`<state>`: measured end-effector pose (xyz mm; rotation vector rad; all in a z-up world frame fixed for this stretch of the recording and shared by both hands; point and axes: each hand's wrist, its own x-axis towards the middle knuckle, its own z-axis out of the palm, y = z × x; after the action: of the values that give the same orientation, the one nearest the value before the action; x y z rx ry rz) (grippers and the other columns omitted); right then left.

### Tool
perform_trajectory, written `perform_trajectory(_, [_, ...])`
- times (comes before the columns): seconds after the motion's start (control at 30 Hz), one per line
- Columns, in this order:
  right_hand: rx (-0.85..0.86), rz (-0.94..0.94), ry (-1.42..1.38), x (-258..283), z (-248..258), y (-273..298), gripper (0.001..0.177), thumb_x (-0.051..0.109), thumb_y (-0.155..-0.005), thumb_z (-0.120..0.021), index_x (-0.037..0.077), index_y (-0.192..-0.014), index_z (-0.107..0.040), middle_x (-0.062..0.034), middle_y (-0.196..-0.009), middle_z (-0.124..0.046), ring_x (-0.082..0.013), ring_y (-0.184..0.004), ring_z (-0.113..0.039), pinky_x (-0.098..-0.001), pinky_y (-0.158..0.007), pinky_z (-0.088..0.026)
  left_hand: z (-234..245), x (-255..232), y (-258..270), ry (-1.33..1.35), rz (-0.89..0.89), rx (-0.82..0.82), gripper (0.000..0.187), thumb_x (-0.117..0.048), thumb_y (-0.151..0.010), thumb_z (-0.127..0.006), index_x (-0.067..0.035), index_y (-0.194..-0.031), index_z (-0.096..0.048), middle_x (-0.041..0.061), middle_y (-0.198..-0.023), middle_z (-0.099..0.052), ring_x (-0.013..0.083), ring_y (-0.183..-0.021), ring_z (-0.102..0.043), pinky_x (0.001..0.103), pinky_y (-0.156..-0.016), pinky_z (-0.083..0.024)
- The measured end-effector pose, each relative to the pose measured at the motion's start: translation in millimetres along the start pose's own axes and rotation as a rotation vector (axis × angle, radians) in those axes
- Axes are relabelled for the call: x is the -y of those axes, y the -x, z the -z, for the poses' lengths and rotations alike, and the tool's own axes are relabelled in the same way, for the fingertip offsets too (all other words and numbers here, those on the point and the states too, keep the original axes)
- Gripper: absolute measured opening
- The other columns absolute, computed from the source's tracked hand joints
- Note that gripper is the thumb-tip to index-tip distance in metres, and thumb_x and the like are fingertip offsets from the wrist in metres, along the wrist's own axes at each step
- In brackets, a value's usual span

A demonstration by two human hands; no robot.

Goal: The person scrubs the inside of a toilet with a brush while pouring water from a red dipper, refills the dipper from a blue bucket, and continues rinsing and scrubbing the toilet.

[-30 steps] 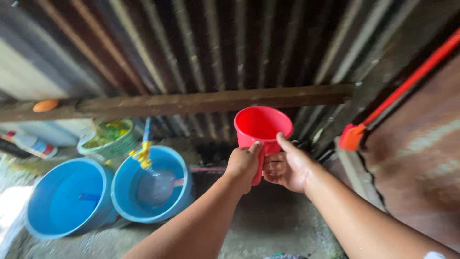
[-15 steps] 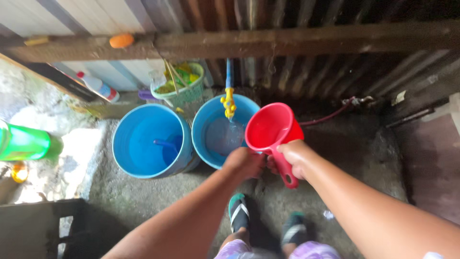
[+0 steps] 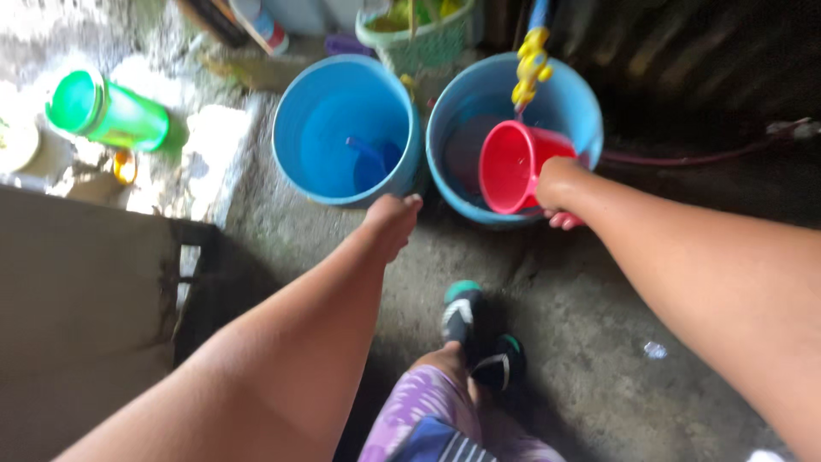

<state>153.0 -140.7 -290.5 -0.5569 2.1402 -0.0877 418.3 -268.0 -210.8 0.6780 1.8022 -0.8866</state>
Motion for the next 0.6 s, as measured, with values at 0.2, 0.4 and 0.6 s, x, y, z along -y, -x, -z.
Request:
perform_trajectory(0.2, [-0.199,0.215,0.627,19.8,-17.5,0.1,0.030,0.013,-0.088,-0.077,0.005,-0.117,-0.077,-0.0198,-0.113,-0.076,-0.0373,-0.104,-0.072,-0.0506,-0.085,-0.057,-25.1,-17.3,-21.9,-2.749,-1.095,0.369,0.047,-0.047,-0.099,-0.060,-0.006,-0.121,-0.061,0.007,-0.089,-0.057,0.0176,-0.067,-0.054,0.034,-0.061,-0.051])
perform_trajectory(0.4, [-0.097,-0.037,0.756,62.0,-34.9,-15.1,0.036,0.015,-0.088,-0.077,0.006,-0.122,-0.077,-0.0190,-0.126,-0.074,-0.0412,-0.115,-0.070,-0.0557,-0.095,-0.053,-68.0,-26.2,-40.9,-2.688,-1.092,0.416,0.044,-0.045,-0.097,-0.059,-0.011,-0.125,-0.058,0.007,-0.091,-0.059,0.0175,-0.071,-0.056,0.033,-0.060,-0.052])
perform_trajectory(0.6, [-0.102,0.066,0.781,60.0,-54.7,-65.2,0.035,0.018,-0.086,-0.081,0.007,-0.119,-0.077,-0.0191,-0.121,-0.074,-0.0381,-0.117,-0.069,-0.0568,-0.096,-0.053,-93.4,-37.2,-47.3,-2.584,-0.976,0.388,0.048,-0.048,-0.096,-0.058,-0.013,-0.129,-0.057,0.007,-0.103,-0.059,0.0197,-0.077,-0.059,0.033,-0.063,-0.052])
